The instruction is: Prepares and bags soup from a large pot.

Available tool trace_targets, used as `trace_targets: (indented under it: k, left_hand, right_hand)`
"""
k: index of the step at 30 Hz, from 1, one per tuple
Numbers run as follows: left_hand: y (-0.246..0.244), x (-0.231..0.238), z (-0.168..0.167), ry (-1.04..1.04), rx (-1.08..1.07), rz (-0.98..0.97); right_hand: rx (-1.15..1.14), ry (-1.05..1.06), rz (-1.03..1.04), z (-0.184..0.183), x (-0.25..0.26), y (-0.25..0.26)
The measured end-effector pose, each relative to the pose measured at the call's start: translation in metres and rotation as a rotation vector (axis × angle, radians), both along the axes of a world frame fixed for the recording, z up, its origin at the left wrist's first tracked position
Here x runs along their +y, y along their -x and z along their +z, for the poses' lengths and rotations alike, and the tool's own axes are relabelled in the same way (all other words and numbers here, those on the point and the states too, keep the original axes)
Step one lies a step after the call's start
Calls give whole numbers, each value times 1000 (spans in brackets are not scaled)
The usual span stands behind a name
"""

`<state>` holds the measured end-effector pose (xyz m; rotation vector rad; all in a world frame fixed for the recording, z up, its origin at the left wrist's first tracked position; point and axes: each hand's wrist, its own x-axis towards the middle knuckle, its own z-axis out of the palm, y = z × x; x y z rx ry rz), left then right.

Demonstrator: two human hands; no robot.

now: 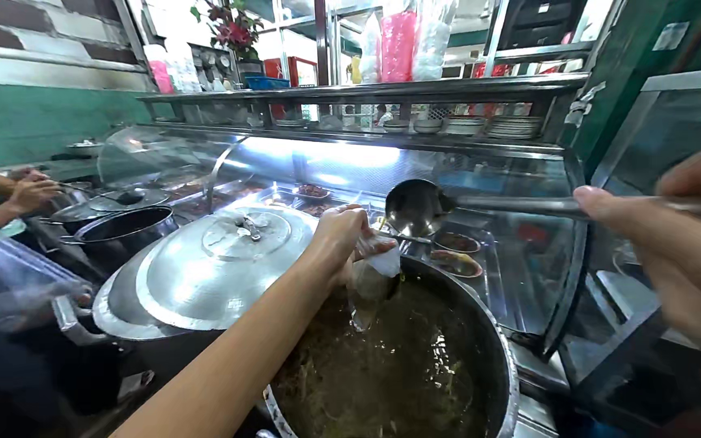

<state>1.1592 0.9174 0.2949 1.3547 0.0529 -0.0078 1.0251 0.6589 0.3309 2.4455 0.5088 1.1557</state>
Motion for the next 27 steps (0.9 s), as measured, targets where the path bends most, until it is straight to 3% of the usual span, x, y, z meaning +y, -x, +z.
trace_targets:
  k: [5,8,11,15,22,27]
  left_hand:
    - [4,3,5,-26,-20,6]
    - [8,9,5,-55,-16,11]
    - [11,18,0,-74,5,17]
    - [15,27,-9,-72,30,20]
    - [19,37,-24,-106,71,39]
    - [21,33,-28,-97,40,15]
  right_hand:
    - [200,-155,-23,-39,-13,-51]
    - [461,-331,-42,-56,-22,-67]
    - [713,-488,-109,-40,-27,-68]
    - [893,-527,-286,-2,-27,-65]
    - [869,-611,-131,37,-36,-71]
    - [575,-369,-66,56,16,-41]
